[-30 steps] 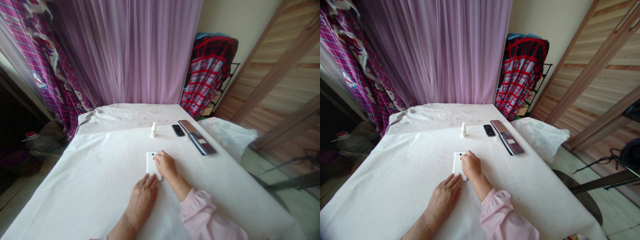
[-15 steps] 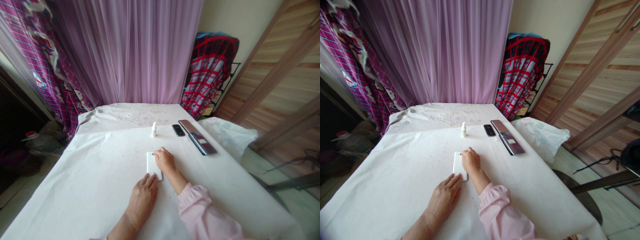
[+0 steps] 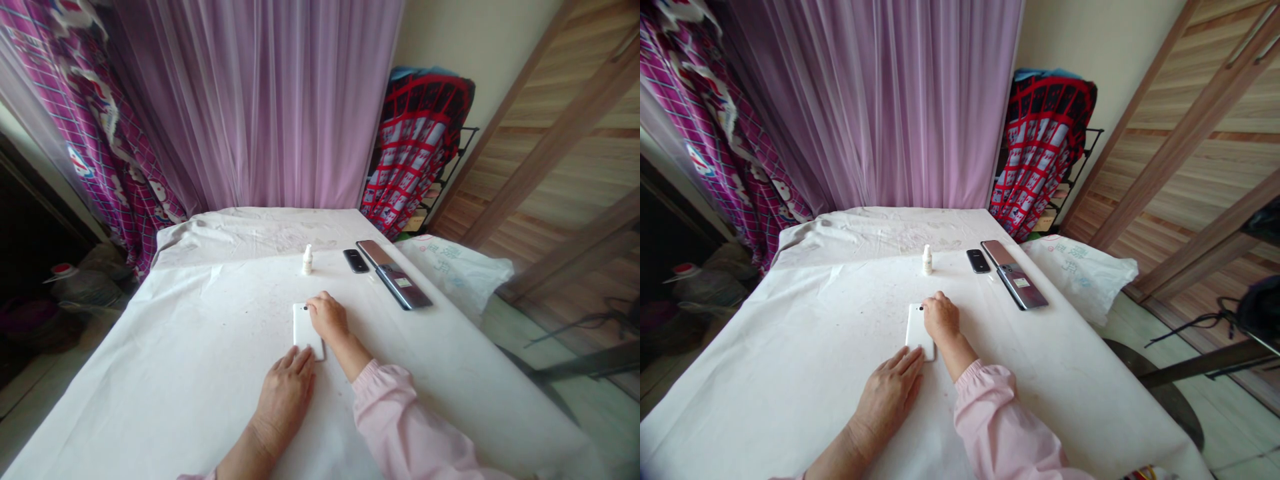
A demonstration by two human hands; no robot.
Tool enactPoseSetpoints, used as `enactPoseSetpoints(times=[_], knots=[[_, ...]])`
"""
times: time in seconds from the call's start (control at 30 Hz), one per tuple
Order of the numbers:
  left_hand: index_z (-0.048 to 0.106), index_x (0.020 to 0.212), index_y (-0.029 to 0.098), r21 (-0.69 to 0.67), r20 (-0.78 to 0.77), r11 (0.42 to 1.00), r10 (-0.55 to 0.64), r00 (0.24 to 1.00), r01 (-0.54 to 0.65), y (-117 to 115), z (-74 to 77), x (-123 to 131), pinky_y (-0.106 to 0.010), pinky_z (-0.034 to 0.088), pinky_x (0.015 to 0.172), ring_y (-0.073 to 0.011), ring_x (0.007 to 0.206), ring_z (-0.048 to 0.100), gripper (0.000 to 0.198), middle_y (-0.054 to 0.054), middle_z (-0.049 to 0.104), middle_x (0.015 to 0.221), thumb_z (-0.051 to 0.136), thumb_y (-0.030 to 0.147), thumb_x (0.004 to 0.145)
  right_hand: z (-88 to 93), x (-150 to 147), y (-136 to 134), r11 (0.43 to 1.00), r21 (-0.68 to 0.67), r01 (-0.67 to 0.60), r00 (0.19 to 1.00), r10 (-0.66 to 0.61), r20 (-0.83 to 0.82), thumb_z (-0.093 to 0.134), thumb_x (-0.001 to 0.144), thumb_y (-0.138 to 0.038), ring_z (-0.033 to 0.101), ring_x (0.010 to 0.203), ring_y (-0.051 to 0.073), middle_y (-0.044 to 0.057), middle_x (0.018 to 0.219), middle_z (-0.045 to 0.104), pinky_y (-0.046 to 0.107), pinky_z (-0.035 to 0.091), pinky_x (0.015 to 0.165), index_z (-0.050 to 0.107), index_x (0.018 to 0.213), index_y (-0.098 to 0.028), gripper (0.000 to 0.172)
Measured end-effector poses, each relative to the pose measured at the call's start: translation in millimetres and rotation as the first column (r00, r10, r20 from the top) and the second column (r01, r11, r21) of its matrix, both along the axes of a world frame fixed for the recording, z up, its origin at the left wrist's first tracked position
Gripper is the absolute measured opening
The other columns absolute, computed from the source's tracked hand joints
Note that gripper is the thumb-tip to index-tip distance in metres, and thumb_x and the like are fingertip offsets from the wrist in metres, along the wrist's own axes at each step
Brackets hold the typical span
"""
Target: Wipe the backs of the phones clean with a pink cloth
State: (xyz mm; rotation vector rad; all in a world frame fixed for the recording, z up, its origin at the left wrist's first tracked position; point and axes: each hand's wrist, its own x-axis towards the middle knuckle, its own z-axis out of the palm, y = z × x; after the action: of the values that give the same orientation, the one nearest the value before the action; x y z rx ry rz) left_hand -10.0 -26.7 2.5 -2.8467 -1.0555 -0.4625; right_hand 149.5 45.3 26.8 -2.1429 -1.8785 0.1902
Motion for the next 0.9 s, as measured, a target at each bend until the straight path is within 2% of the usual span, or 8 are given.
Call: enactPoseSetpoints(times=[0.27, 0.9], knots=[[0.062, 0.118, 0.015, -0.014, 0.011, 1.0, -0.005, 1.0, 0.005, 0.3, 2.0, -0.1, -0.037, 0.055, 0.089, -0.0258, 0.109, 0.062, 0.034, -0.008, 0.067, 0.119, 0.052, 0.011, 0.086, -0.4, -0.2, -8.3, 1.0, 0.004, -0.01, 1.0, 0.01, -0.012, 0.044, 0.094, -0.024, 0.061, 0.092, 0.015, 0.003, 0.104, 0.063, 0.023, 0.042, 0.079, 0.071, 0.103, -0.028, 0.029], [0.061, 0.118, 0.018, -0.024, 0.065, 1.0, -0.004, 0.998, 0.005, 0.4, -4.9, -2.1, -0.037, 0.054, 0.09, -0.0241, 0.11, 0.062, 0.033, -0.008, 0.067, 0.119, 0.049, 0.012, 0.088, -1.3, 0.4, -28.0, 0.998, 0.005, -0.066, 0.995, 0.067, -0.068, 0.048, 0.09, -0.022, 0.061, 0.094, 0.013, 0.001, 0.104, 0.065, 0.02, 0.042, 0.08, 0.073, 0.097, -0.03, 0.026]])
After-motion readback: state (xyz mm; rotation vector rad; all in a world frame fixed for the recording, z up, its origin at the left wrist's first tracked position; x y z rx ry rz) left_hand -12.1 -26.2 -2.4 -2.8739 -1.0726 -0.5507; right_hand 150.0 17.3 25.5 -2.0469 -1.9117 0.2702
